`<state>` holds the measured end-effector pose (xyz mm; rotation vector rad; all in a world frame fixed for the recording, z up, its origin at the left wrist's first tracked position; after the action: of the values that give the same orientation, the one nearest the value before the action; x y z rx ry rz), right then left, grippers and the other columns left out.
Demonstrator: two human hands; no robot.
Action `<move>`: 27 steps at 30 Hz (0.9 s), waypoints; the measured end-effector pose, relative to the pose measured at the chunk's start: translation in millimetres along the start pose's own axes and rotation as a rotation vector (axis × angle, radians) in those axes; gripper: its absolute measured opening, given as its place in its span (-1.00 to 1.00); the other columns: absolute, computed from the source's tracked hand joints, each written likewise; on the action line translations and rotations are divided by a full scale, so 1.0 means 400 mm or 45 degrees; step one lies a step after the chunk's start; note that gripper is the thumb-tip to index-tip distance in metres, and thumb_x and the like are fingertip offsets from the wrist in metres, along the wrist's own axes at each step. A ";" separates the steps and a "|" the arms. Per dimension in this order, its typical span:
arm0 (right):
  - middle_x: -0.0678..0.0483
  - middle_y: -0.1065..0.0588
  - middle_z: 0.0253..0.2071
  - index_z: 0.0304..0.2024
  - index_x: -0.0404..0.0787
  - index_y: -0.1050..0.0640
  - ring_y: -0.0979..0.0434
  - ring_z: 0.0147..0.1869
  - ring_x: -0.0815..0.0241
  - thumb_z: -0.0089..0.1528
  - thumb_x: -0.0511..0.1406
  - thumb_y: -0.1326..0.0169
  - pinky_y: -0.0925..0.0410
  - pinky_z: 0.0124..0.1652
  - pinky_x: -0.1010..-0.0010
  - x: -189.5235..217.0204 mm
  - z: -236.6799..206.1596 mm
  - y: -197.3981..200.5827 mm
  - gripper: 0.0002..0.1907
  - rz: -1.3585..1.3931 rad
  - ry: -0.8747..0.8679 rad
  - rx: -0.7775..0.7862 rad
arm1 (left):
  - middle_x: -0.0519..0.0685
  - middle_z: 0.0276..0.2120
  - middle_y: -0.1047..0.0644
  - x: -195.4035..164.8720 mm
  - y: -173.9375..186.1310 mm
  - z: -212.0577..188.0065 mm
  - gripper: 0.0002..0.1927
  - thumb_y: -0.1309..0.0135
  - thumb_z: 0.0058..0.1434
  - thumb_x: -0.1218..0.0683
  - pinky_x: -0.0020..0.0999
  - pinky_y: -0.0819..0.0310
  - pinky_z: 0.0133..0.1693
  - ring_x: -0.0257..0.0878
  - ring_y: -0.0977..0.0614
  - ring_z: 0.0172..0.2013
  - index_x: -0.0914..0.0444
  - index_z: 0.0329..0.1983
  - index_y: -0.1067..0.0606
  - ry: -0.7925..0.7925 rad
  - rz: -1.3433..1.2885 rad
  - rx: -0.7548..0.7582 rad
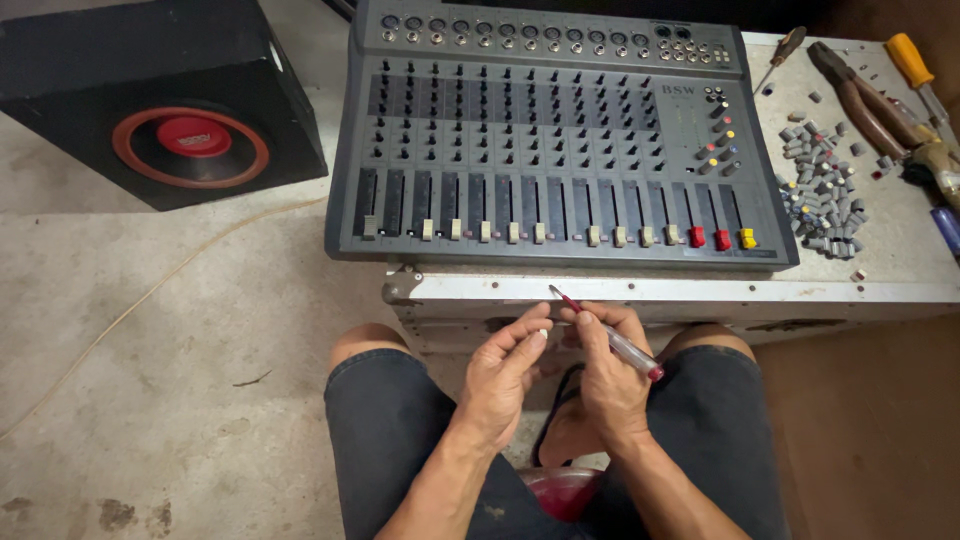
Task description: The person sits on the floor and uses a pen-style screwdriver to work on small mixer fader knob caps one at a time, holding each cap in one hand while working on it with the tool. They occasionally reach to the audio mixer on the table to place or retrieve knob caps, with a pile of caps and hand tools on the workbench.
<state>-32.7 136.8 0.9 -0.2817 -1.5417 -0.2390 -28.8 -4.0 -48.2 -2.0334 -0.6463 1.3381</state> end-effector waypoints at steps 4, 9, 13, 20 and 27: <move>-0.04 -0.64 -0.15 -0.09 -0.34 -0.50 -0.58 -0.17 0.29 0.36 -0.32 -0.07 -0.46 -0.10 0.47 0.008 -0.002 0.008 -0.82 -0.039 0.009 -0.048 | -0.19 0.30 -0.49 0.000 -0.003 0.005 -0.81 -0.11 0.33 0.14 -0.40 -0.47 -0.10 -0.44 -0.53 -0.09 0.26 -0.03 -0.60 -0.040 0.010 0.016; -0.01 -0.63 -0.16 -0.09 -0.31 -0.49 -0.57 -0.20 0.28 0.33 -0.34 -0.05 -0.45 -0.14 0.44 0.000 0.011 -0.002 -0.84 0.021 -0.123 0.000 | -0.08 -0.07 -0.60 0.018 0.006 -0.002 -0.77 -0.08 0.37 0.10 -0.32 -0.55 -0.11 -0.32 -0.61 -0.17 0.26 0.03 -0.58 0.092 -0.099 -0.029; -0.06 -0.61 -0.21 -0.13 -0.36 -0.49 -0.58 -0.16 0.25 0.35 -0.38 -0.02 -0.44 -0.09 0.43 0.008 -0.007 0.025 -0.87 0.179 -0.101 -0.050 | -0.10 -0.23 -0.59 0.005 0.012 -0.007 -0.73 -0.04 0.38 0.06 -0.29 -0.56 -0.12 -0.28 -0.60 -0.23 0.24 0.07 -0.53 0.162 -0.364 0.022; -0.06 -0.60 -0.20 -0.09 -0.35 -0.50 -0.56 -0.19 0.24 0.34 -0.37 -0.01 -0.45 -0.11 0.43 0.008 -0.016 0.030 -0.84 0.134 -0.096 -0.039 | -0.10 -0.24 -0.58 -0.005 0.015 -0.015 -0.74 -0.04 0.38 0.11 -0.29 -0.55 -0.11 -0.28 -0.60 -0.25 0.27 0.09 -0.52 0.174 -0.481 0.044; -0.03 -0.62 -0.16 -0.07 -0.33 -0.50 -0.55 -0.19 0.27 0.35 -0.34 -0.04 -0.45 -0.11 0.43 0.014 0.002 0.020 -0.83 0.049 -0.076 -0.073 | -0.09 -0.22 -0.59 0.000 0.014 -0.012 -0.72 -0.06 0.37 0.14 -0.31 -0.55 -0.13 -0.30 -0.60 -0.24 0.28 0.11 -0.53 0.168 -0.368 0.039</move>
<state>-30.8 144.8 6.3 -0.3663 -1.5885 -0.2468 -24.1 -9.0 -50.7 -1.9003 -0.8182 1.0320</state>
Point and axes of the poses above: each hand's wrist, its own z-axis towards the middle knuckle, its own y-axis out of the back of the hand, x = y × z, the point moved 5 cm from there along z, towards the middle knuckle
